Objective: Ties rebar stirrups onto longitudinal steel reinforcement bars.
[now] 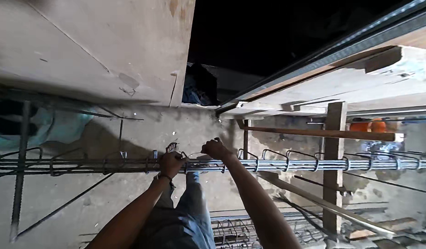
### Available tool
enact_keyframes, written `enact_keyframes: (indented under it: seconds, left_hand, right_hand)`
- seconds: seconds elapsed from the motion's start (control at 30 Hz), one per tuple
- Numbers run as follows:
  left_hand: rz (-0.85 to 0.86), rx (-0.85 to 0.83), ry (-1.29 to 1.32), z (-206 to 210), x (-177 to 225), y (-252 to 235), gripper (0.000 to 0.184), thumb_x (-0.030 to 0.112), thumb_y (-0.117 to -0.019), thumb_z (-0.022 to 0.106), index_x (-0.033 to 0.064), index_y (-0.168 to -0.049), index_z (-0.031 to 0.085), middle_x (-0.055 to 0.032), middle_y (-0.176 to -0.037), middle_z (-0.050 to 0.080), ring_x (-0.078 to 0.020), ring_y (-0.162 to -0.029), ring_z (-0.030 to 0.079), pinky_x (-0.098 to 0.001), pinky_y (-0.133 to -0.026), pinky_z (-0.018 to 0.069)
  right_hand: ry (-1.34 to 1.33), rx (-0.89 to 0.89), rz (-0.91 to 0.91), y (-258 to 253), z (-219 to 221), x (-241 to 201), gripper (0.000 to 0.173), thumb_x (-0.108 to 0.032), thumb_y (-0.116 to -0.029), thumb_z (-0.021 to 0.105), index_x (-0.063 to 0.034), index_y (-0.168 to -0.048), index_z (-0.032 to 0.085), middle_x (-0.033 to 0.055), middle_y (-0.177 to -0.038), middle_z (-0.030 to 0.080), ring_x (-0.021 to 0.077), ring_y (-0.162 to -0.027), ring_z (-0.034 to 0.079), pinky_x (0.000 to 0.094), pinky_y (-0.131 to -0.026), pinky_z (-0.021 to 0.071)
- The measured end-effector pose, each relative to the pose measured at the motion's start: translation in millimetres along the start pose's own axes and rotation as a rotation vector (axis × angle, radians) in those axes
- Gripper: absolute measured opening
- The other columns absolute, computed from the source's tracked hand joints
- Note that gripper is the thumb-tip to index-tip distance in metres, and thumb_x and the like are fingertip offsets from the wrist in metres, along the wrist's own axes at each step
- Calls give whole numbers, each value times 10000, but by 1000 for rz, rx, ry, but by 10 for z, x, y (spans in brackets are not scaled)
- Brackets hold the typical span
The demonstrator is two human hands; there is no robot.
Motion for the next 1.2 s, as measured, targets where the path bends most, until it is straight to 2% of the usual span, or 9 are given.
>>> enact_keyframes:
  seconds: [0.07,0.17,0.27,0.37,0.47,0.57,0.63,0.93,1.2]
  left_hand:
    - [15,33,-2,29,2,33,469,541,-858,758,110,-1043,762,-98,-1050,737,-278,-1080,667,-563,-1071,428]
    - [50,126,-34,71,1,63,460,555,-863,728,134,-1045,766,-77,-1063,735,-260,-1101,657,-554,-1108,395]
    - [77,185,-47,85,-2,103,481,550,-872,728,112,-1067,764,-96,-1078,736,-274,-1121,653,-545,-1152,339]
    - [80,182,-26,89,-20,85,484,550,-878,728,109,-1074,758,-93,-1077,735,-265,-1127,647,-535,-1170,316]
    - [63,182,-5,90,-44,77,467,515,-876,751,90,-1071,760,-108,-1087,734,-273,-1134,646,-532,-1164,324]
    - [39,172,29,59,-16,98,433,451,-881,774,65,-1074,751,-136,-1079,725,-292,-1097,660,-536,-1083,432]
    - [21,164,56,65,-16,112,431,433,-883,785,54,-1085,743,-155,-1090,717,-301,-1083,668,-532,-1022,493]
    - [13,162,47,50,-15,107,403,431,-897,775,70,-1075,749,-144,-1086,721,-307,-1119,645,-562,-1107,400]
    - [-1,160,39,43,-32,101,428,478,-874,783,103,-1078,762,-125,-1112,722,-299,-1167,624,-561,-1168,319]
  right_hand:
    - [32,9,14,93,9,97,359,-373,-1076,488,-123,-1223,699,161,-1228,693,360,-1268,592,654,-1195,256]
    - [139,116,-11,244,-32,295,219,-139,-1005,569,-129,-1146,736,191,-1243,668,407,-1288,552,625,-1159,339]
    - [82,286,68,404,-164,468,246,-193,-1020,555,-186,-1138,771,124,-1359,628,360,-1389,469,563,-1173,341]
    - [-277,295,144,304,-225,644,299,-261,-1057,503,-162,-1212,738,85,-1223,715,259,-1172,661,505,-1014,523]
    - [-972,249,122,29,-117,614,273,-202,-1073,532,0,-1207,659,130,-996,742,188,-788,744,356,-745,634]
    - [-1259,142,167,-186,17,510,270,-143,-1062,556,66,-1226,603,177,-969,721,211,-753,733,351,-707,630]
    - [-1229,57,190,-282,166,507,286,-150,-1059,563,65,-1244,595,171,-982,720,199,-773,733,337,-727,628]
    - [-805,-216,269,-329,477,542,235,-231,-985,664,2,-1008,679,47,-879,714,103,-738,688,302,-723,586]
    - [-609,-311,223,-276,454,434,219,-248,-931,700,-65,-1050,711,42,-882,676,125,-728,619,365,-693,531]
Point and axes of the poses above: each hand's wrist, its own y-axis away from the middle knuckle, its own z-axis out of the palm, x = y × z, the point moved 7 cm from there along -y, towards the middle knuckle
